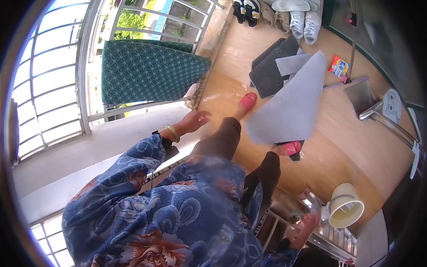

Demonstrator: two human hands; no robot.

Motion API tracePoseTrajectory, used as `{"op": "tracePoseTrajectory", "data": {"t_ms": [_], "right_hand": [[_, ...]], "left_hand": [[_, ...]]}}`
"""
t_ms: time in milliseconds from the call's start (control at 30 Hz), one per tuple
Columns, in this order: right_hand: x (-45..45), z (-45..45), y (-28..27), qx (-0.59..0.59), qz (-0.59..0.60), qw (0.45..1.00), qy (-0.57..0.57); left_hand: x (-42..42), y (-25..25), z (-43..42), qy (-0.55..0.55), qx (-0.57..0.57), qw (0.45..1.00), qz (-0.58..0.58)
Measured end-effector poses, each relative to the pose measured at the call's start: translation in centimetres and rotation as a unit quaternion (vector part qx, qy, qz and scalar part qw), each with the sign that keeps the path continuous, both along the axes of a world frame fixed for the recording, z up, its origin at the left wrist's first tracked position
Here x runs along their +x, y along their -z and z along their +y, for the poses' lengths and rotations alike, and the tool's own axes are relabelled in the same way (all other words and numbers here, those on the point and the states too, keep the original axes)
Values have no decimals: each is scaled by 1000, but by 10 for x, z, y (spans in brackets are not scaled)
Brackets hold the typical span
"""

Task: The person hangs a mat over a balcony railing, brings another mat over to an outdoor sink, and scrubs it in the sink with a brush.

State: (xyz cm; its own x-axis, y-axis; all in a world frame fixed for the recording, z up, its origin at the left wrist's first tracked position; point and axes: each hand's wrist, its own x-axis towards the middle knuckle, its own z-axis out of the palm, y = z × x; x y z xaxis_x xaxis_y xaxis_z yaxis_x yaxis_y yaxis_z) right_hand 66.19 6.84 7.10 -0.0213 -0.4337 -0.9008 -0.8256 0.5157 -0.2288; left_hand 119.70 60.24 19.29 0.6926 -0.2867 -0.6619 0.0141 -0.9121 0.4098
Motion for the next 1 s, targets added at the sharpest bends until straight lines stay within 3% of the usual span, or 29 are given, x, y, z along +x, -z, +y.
{"op": "tracePoseTrajectory", "data": {"t_ms": [167, 233, 367, 467, 567, 700, 867, 1000], "right_hand": [[43, 59, 38, 19, 11, 999, 26], [57, 77, 62, 43, 15, 999, -18], [123, 100, 98, 73, -18, 991, -107], [147, 98, 166, 63, -36, 984, -162], [204, 93, 191, 46, -63, 979, -187], [236, 106, 218, 73, -89, 982, -151], [217, 129, 216, 120, -51, 982, -133], [209, 118, 190, 99, -3, 977, -190]], "left_hand": [[4, 93, -54, 133, -32, 990, 41], [-1, 127, -61, 218, -22, 975, 19], [-2, 153, -68, 311, 78, 945, 62], [-7, 176, -56, 382, 118, 915, 60], [-10, 197, -38, 352, 112, 920, 129], [-6, 215, -9, 273, 75, 958, 52], [32, 199, 15, 164, 61, 984, 18], [67, 138, 49, 47, 58, 997, -36]]}}
